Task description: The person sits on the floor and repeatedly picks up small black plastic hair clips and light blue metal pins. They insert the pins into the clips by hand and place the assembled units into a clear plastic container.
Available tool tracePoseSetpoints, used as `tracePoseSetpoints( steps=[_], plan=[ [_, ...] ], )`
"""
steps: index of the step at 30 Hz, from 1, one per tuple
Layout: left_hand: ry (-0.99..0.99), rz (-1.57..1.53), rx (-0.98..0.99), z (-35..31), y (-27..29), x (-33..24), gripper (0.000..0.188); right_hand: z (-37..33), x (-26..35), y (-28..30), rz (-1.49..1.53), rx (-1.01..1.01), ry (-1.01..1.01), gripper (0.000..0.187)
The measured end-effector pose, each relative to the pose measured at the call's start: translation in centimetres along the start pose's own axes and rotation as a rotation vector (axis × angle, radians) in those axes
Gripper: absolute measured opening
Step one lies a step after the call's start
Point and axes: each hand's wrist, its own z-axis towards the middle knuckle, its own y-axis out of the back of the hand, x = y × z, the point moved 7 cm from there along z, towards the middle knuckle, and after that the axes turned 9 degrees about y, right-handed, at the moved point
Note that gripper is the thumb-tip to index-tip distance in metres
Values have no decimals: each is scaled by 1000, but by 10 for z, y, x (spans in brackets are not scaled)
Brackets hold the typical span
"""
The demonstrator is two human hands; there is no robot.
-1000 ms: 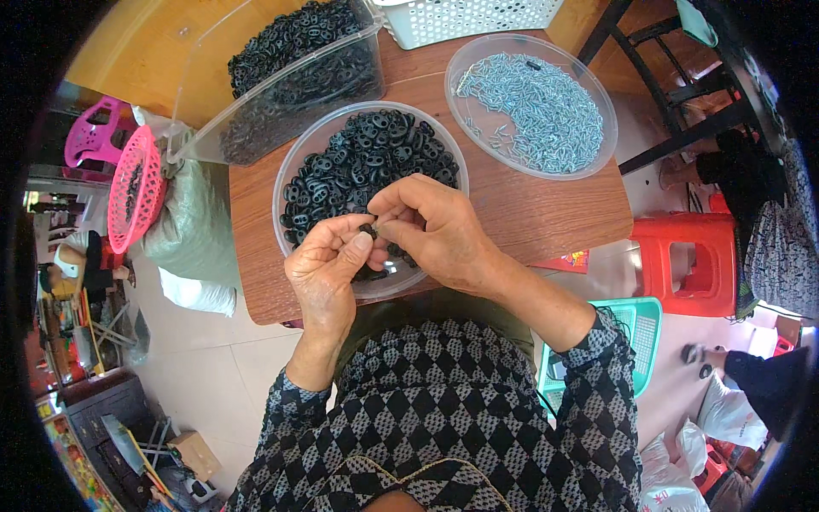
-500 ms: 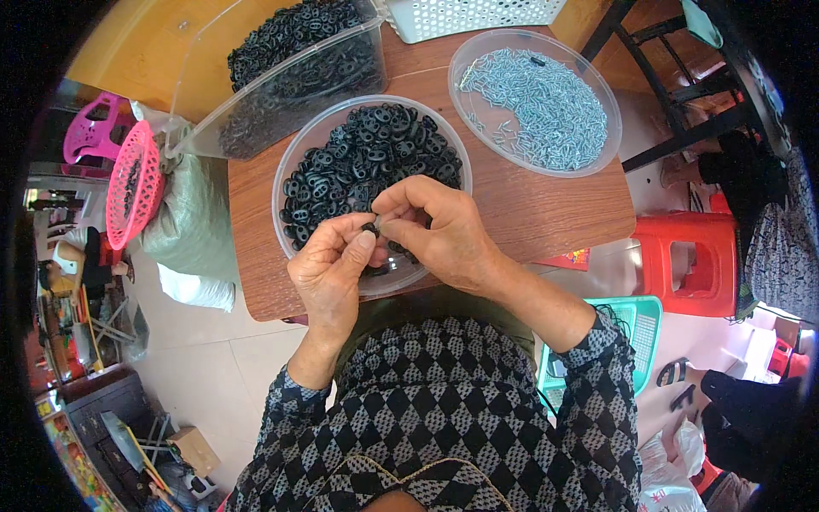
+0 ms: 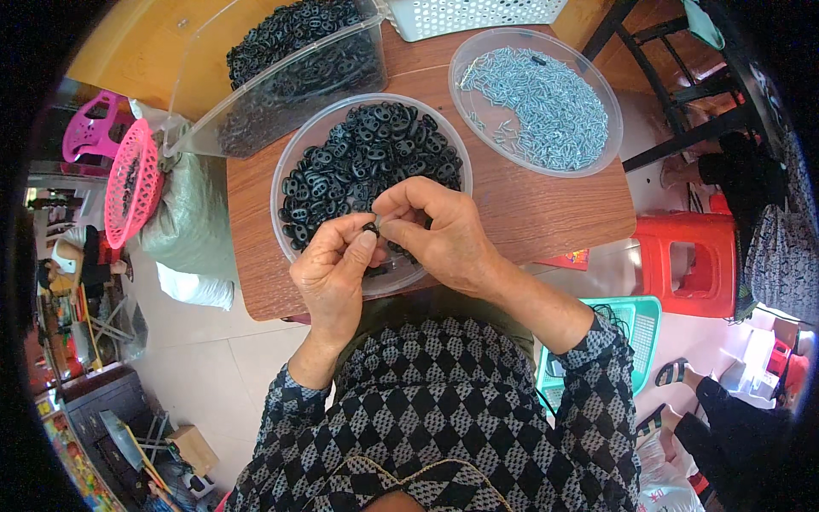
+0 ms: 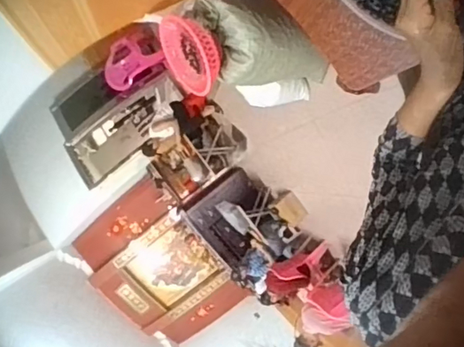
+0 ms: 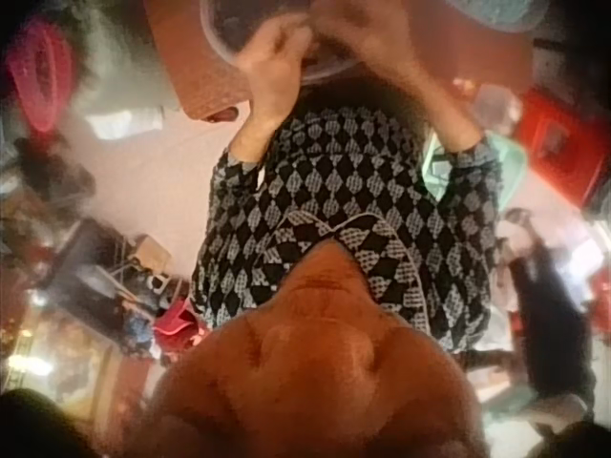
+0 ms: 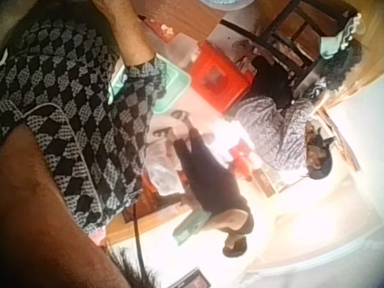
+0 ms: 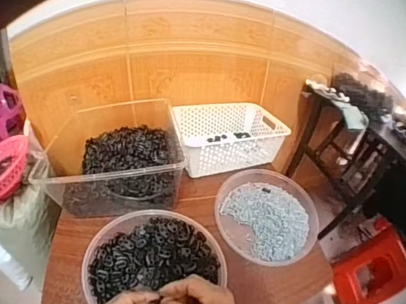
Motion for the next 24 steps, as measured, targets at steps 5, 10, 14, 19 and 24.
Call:
tracePoseSetpoints(
  steps=[5,10,14,19,24],
  plan=[
    [-134,227,-33,-3,-1,-10,16,2,11,-2,-149,10,129,13],
    [-123,76,-75,-1,3,-5,14,3,12,-4,-170,-41,149,12],
    [-225,233,-106,-2,1,-15,14,4,13,-5,-179,-64,135,11],
    [-154,111,-90,0,3,-9,12,9,29,-11,-322,-32,354,10],
    [-22,-124,-62,3,9,-7,14,14,33,-13,-334,-20,395,8]
  ],
)
